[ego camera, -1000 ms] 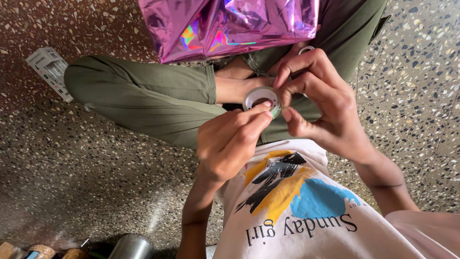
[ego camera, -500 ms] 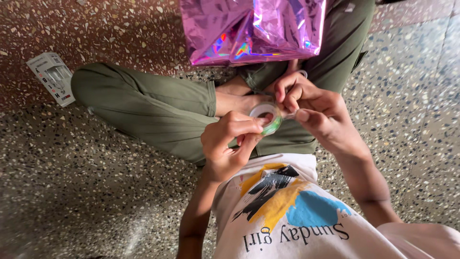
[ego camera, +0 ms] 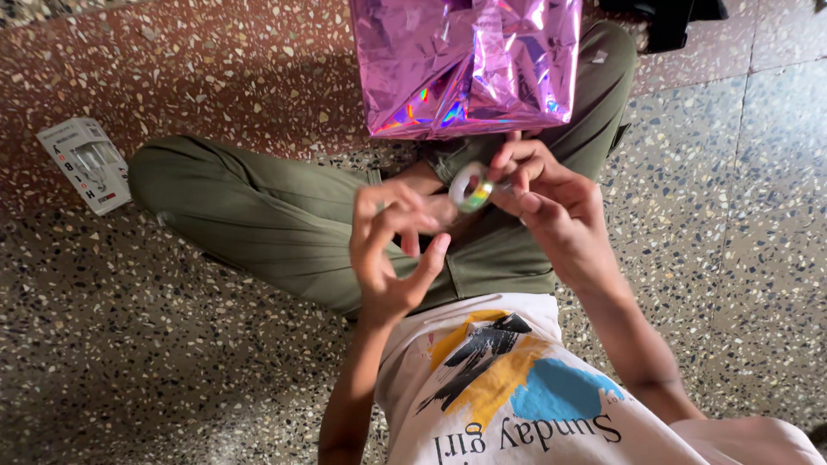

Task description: The person wraps a small box with iridescent pink wrapping paper while sitting on the floor. They fold the paper around the box, apply tape to secure the edges, and use scissors to cut tape as needed.

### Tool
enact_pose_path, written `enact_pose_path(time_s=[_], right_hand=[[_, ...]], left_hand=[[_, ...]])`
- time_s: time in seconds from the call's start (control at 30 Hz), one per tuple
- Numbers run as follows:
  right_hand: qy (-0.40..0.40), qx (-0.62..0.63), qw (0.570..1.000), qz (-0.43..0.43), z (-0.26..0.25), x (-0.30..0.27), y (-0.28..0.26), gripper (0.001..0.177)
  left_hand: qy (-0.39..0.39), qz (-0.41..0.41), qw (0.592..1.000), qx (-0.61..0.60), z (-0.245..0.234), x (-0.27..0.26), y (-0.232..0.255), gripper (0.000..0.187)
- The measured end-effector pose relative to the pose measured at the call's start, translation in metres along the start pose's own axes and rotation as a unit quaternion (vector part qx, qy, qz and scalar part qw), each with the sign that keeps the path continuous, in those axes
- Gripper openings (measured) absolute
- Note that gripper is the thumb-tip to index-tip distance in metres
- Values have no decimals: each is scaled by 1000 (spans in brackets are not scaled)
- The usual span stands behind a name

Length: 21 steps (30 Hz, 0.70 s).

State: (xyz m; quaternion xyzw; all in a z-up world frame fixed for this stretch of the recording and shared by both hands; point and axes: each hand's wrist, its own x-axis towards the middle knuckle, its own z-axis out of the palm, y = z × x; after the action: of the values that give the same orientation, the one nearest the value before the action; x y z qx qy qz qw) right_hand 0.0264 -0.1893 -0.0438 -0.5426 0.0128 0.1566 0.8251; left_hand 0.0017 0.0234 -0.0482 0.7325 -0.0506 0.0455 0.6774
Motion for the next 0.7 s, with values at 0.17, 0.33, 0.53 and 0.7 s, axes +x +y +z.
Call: enact_pose_path(time_s=[0.17, 0.33, 0.53, 0.7], right_hand=[[15, -141, 987, -76, 12, -1, 9, 9], [29, -214, 969, -119, 26, -7, 11, 12], [34, -279, 952, -120, 32, -8, 7, 17], [-15, -311, 940, -139, 18, -11, -4, 23]], left_hand=[[12, -21, 998, 49, 20, -3, 27, 11], [8, -35, 997, 61, 32, 10, 28, 11], [3, -36, 996, 76, 31, 19, 29, 10], [-39, -46, 998, 19, 23, 25, 34, 5]])
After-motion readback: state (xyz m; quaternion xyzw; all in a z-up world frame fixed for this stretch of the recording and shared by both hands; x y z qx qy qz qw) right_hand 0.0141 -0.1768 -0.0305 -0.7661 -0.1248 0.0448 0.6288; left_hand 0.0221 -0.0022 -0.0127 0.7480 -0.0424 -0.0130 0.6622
